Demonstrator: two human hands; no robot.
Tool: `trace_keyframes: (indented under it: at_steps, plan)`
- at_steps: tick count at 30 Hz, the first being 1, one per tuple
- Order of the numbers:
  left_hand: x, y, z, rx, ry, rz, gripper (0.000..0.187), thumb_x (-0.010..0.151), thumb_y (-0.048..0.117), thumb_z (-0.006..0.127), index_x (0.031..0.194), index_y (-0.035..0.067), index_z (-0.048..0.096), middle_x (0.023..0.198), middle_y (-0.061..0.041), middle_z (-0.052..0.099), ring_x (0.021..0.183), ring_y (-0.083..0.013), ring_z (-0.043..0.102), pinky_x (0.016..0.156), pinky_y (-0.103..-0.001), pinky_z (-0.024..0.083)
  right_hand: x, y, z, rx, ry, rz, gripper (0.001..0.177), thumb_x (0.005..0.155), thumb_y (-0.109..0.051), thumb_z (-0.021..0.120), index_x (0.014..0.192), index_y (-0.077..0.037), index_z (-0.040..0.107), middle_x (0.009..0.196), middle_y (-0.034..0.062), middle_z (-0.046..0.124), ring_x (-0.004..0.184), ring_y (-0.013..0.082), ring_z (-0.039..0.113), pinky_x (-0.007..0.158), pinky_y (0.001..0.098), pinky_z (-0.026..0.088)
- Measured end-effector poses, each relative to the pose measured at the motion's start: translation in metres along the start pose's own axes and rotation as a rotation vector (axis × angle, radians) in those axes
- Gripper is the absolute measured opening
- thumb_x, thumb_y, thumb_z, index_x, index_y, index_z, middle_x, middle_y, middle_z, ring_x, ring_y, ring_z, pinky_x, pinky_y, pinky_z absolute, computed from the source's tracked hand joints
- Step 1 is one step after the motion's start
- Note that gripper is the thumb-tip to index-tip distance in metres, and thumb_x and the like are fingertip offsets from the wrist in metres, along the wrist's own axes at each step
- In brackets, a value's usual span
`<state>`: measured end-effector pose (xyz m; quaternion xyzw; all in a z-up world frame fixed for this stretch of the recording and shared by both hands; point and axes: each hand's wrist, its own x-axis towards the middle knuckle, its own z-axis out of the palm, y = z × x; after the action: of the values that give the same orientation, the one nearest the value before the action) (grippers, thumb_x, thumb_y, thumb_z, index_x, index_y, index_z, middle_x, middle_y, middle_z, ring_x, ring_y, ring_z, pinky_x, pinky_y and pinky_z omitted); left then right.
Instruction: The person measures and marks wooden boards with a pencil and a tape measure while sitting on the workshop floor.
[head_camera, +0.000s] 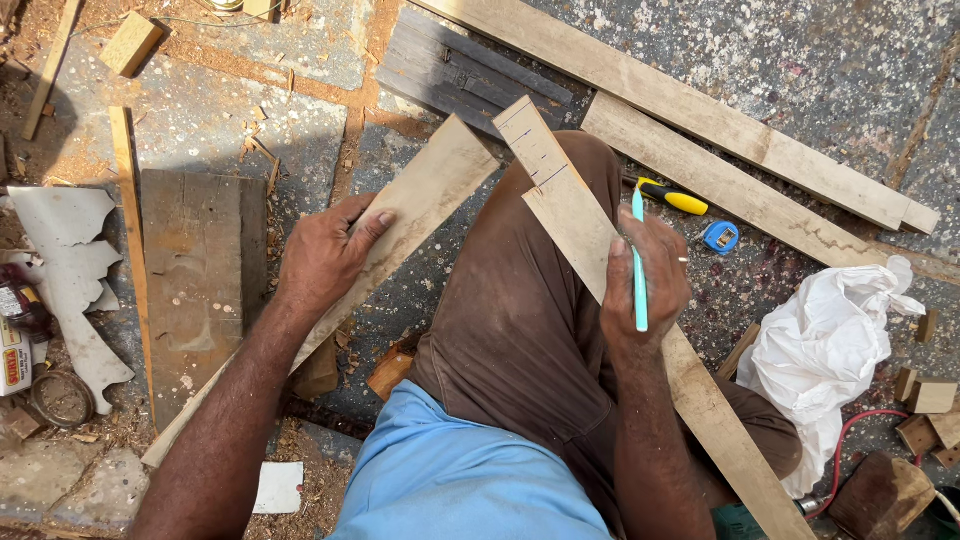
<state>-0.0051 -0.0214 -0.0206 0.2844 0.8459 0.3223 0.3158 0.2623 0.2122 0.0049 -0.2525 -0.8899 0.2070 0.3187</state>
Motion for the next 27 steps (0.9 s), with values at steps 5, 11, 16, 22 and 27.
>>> trace_keyframes:
  at_steps: [5,11,16,22,27]
  plan:
    - [0.004,-0.034,-0.013,0.096,0.153,-0.096,0.048,0.103,0.052,0.058,0.132,0.015,0.07,0.095,-0.016,0.077,0.085,-0.0268,0.075,0.077,-0.043,0.058,-0.048,0.015,-0.035,-0.073,-0.031,0.135,0.023,0.112,-0.006,0.057,0.133,-0.002,0.065,0.125,0.0173,0.074,0.122,0.0304,0.071,0.105,0.0458,0.059]
    - [0.016,-0.079,-0.008,0.125,0.227,-0.151,0.047,0.105,0.053,0.059,0.129,0.014,0.071,0.089,-0.018,0.075,0.084,-0.0302,0.075,0.076,-0.045,0.056,-0.078,0.012,-0.07,-0.21,-0.093,0.206,0.026,0.108,-0.009,0.065,0.13,0.003,0.066,0.12,0.02,0.073,0.113,0.0336,0.07,0.095,0.0452,0.057]
    - [0.026,-0.098,0.009,0.244,0.217,-0.167,0.052,0.106,0.058,0.058,0.129,0.014,0.072,0.09,-0.021,0.074,0.088,-0.0395,0.073,0.078,-0.051,0.056,-0.084,0.012,-0.071,-0.212,-0.108,0.277,0.026,0.105,-0.01,0.068,0.129,0.001,0.069,0.111,0.019,0.074,0.101,0.0302,0.07,0.086,0.0432,0.056]
    - [0.034,-0.096,0.021,0.297,0.13,-0.249,0.057,0.102,0.063,0.055,0.131,0.016,0.07,0.094,-0.021,0.075,0.093,-0.0397,0.073,0.085,-0.055,0.054,-0.084,0.015,-0.068,-0.204,-0.104,0.24,0.025,0.108,-0.012,0.065,0.129,0.0,0.068,0.11,0.019,0.074,0.099,0.0287,0.072,0.084,0.041,0.057]
    - [0.04,-0.098,0.031,0.311,0.027,-0.303,0.061,0.101,0.063,0.054,0.136,0.014,0.066,0.099,-0.021,0.076,0.097,-0.0359,0.074,0.09,-0.053,0.054,-0.087,0.02,-0.066,-0.192,-0.125,0.28,0.025,0.107,-0.012,0.064,0.128,0.001,0.068,0.103,0.0176,0.074,0.094,0.0255,0.072,0.077,0.0395,0.058]
